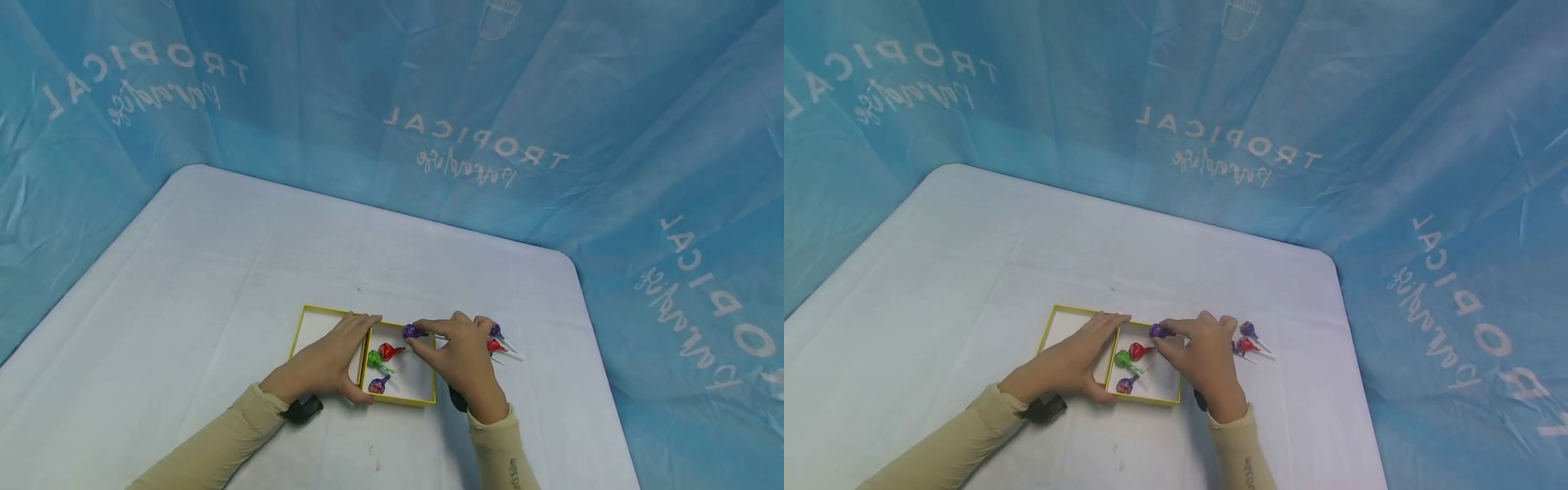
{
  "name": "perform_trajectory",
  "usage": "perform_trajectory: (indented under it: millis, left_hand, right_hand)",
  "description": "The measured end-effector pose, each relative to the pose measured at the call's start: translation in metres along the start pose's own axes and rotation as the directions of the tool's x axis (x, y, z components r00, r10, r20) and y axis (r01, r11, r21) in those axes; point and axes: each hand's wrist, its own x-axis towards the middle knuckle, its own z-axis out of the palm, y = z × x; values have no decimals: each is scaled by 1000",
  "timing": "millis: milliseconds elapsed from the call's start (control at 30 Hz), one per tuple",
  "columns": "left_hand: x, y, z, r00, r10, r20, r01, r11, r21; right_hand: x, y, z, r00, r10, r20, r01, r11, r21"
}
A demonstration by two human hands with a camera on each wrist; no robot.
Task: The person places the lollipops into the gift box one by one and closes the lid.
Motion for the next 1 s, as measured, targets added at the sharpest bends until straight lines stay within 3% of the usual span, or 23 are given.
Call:
perform_trajectory:
  millis: [167,533,800,1000]
  left_hand:
    - [-2,2,-1,1000,-8,-1,8,1000,-17]
    - [-4,2,2,1000,12,-11,-12,1000,-9]
    - [-3,0,2,998,48,-34,-47,999,17]
    - [-3,-1,0,999,44,-25,-44,999,20]
  right_hand:
    - [0,-5,9,999,-39,22,39,999,-9]
    - [-2,-9,19,996,-30,80,33,999,-38]
    - [5,-11,24,989,-129,77,135,987,-82]
    - [6,-8,29,986,-134,97,148,978,-147]
